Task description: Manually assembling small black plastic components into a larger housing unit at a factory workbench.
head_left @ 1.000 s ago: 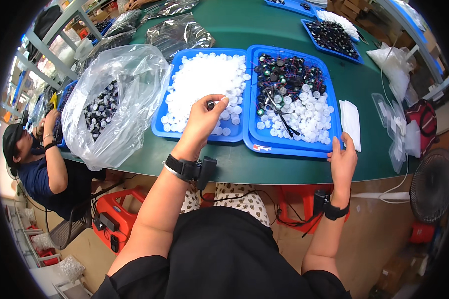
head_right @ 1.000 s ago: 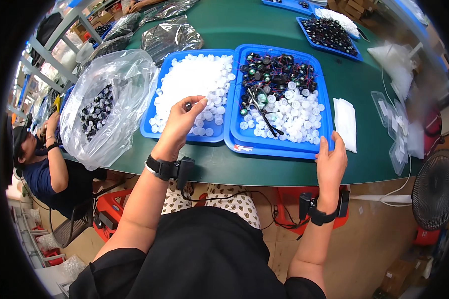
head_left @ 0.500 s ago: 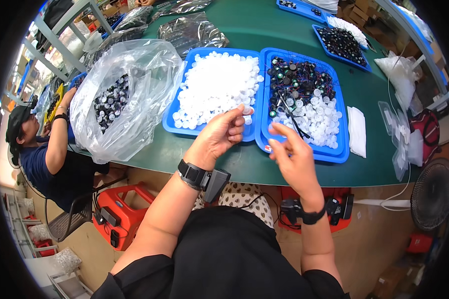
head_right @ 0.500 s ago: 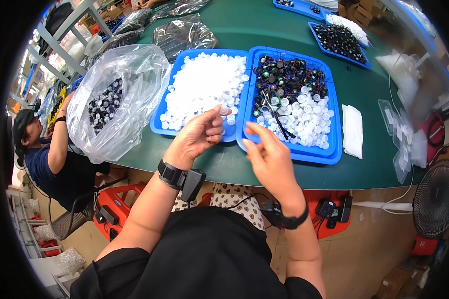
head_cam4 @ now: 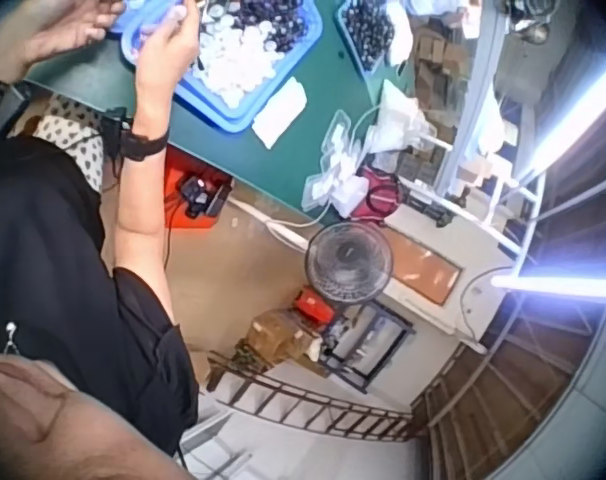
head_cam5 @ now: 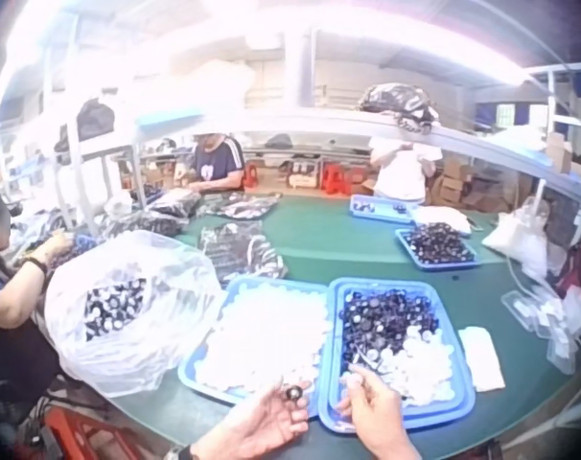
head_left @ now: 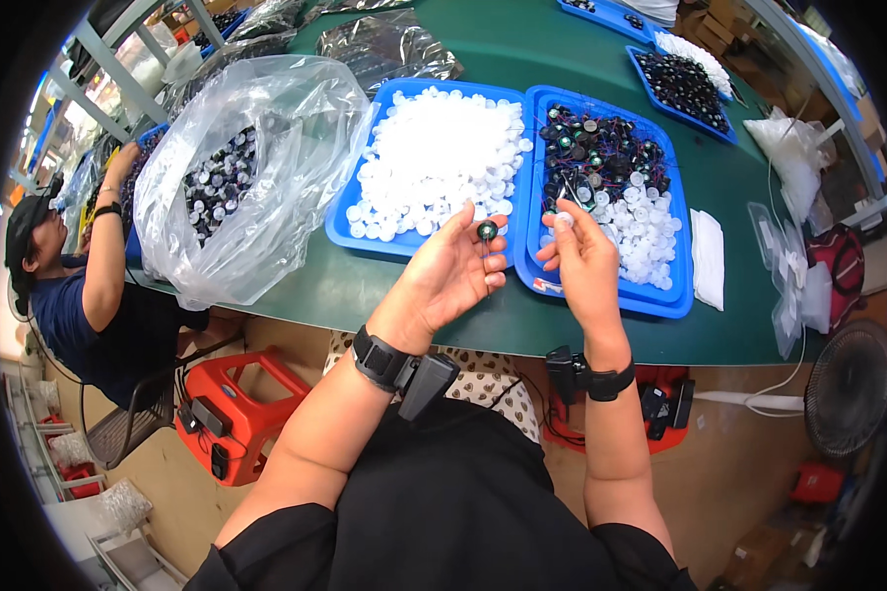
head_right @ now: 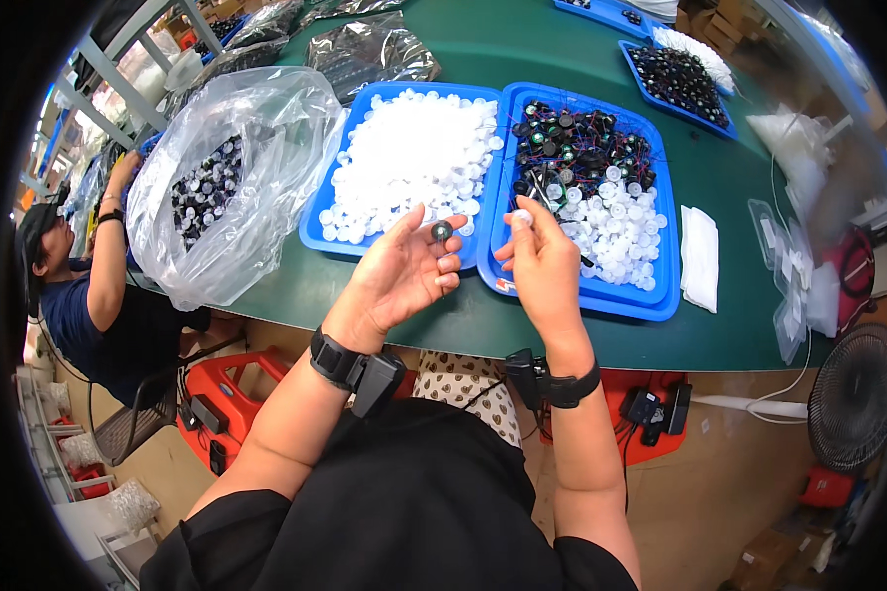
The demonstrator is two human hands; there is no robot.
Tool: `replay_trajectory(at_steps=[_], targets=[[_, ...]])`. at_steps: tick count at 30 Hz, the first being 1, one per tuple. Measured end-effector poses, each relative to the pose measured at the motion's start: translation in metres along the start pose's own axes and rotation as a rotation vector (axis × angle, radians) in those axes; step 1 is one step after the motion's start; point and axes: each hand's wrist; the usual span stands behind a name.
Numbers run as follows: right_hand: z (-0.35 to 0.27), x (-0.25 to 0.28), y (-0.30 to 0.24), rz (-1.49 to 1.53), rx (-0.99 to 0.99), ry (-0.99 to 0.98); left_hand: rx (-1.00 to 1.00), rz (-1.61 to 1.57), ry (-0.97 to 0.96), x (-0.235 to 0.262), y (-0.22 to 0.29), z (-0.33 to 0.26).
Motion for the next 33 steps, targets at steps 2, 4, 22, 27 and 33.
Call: replay_trajectory(at_steps=[2, 4, 22, 27, 33], targets=[[0.000, 0.004, 0.005, 0.036, -0.011, -0.020, -0.007, -0.050, -0.046, 0.012, -0.002, 0.004], [-0.001, 0.006, 0.007, 0.123, -0.047, -0.053, 0.008, -0.028, -0.161, 0.021, -0.003, 0.007], [-0.014, -0.002, 0.005, 0.267, -0.172, -0.173, -0.053, 0.106, -0.036, 0.017, -0.009, -0.002], [-0.015, 0.000, 0.006, 0.243, -0.170, -0.156, -0.099, 0.168, -0.010, 0.016, -0.010, -0.001], [-0.022, 0.020, 0.010, 0.151, -0.062, 0.005, -0.141, 0.342, -0.004, -0.005, -0.023, 0.012]])
Point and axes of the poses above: each hand's wrist, its own z-axis towards the middle knuckle, its own x-axis out of the back of the hand, y = z × x, and after that the axes turned 1 degree about -x, right-handed
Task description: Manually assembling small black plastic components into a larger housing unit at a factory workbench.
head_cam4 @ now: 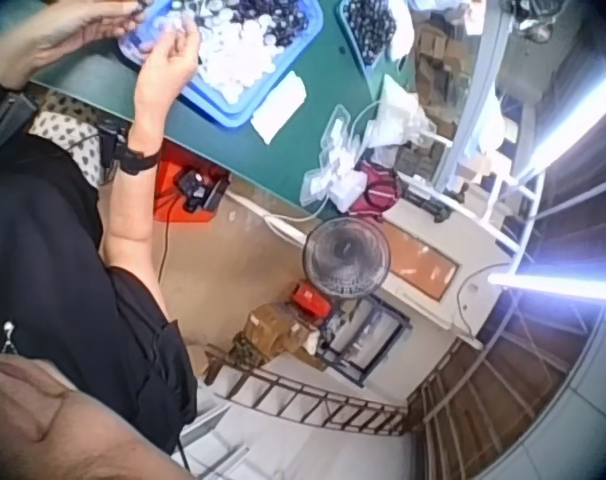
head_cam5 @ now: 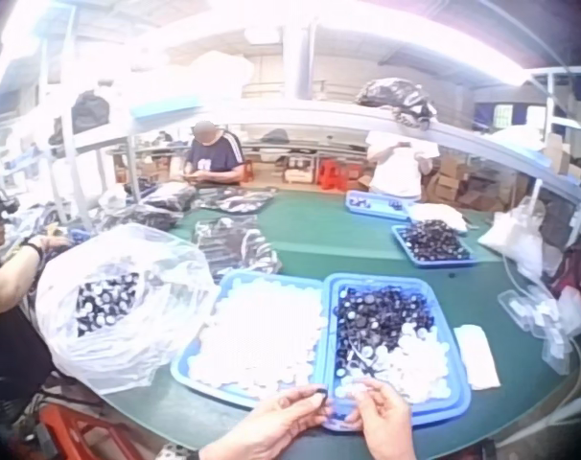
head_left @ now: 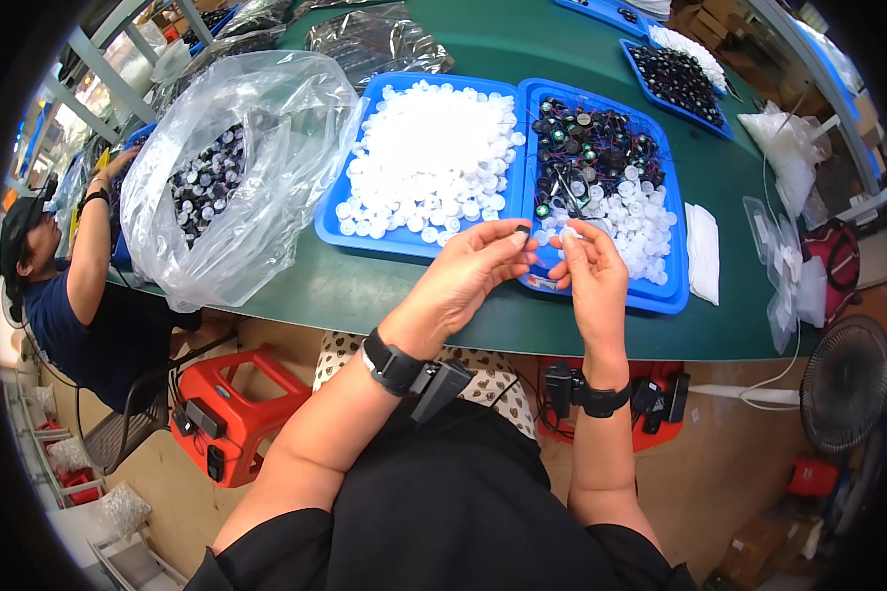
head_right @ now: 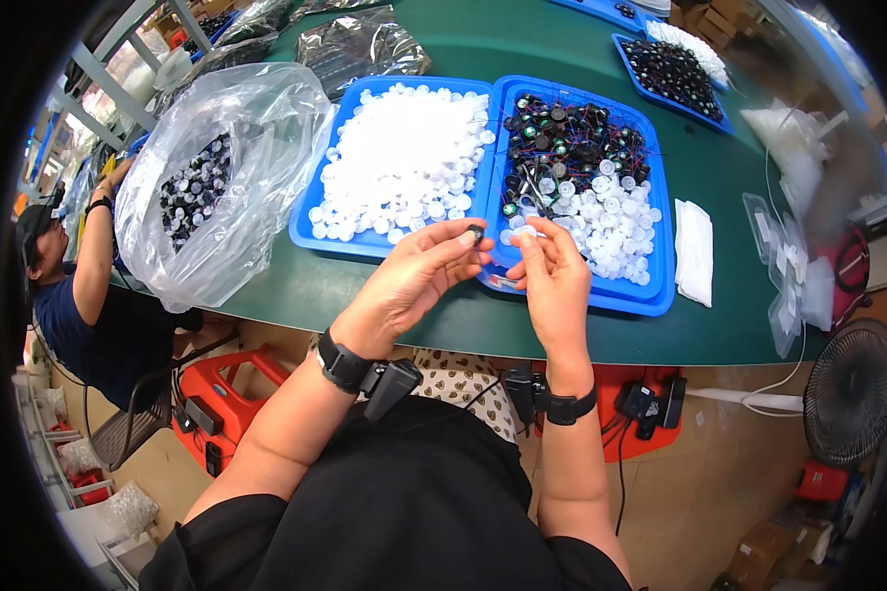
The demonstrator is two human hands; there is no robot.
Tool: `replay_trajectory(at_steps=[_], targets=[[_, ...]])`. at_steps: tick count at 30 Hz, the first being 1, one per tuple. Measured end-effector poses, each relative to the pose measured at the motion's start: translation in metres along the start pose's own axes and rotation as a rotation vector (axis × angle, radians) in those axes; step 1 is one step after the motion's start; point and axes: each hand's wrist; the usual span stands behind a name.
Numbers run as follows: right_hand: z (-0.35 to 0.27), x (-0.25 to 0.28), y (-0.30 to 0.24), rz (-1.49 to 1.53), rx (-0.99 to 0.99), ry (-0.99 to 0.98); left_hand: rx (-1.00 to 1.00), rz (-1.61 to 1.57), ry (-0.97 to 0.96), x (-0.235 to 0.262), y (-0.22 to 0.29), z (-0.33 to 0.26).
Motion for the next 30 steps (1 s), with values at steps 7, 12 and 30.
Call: replay_trajectory(at_steps=[7, 12, 30], targets=[[-0.008, 0.013, -0.022, -0.368, 0.067, 0.201, -0.077, 0.343, 0.044, -0.033, -0.005, 0.011], [0.006, 0.032, -0.013, -0.677, 0.247, 0.320, -0.122, 0.432, 0.044, -0.033, 0.004, 0.000], [0.009, 0.053, -0.005, -0.094, 0.342, 0.554, -0.677, -0.203, -0.582, -0.130, 0.097, -0.162]])
Point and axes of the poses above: each hand's wrist, its own z-axis towards the middle knuckle, its own x-axis out of the back of the hand, y = z × x, and after that the axes turned 1 degree about -x, right-handed
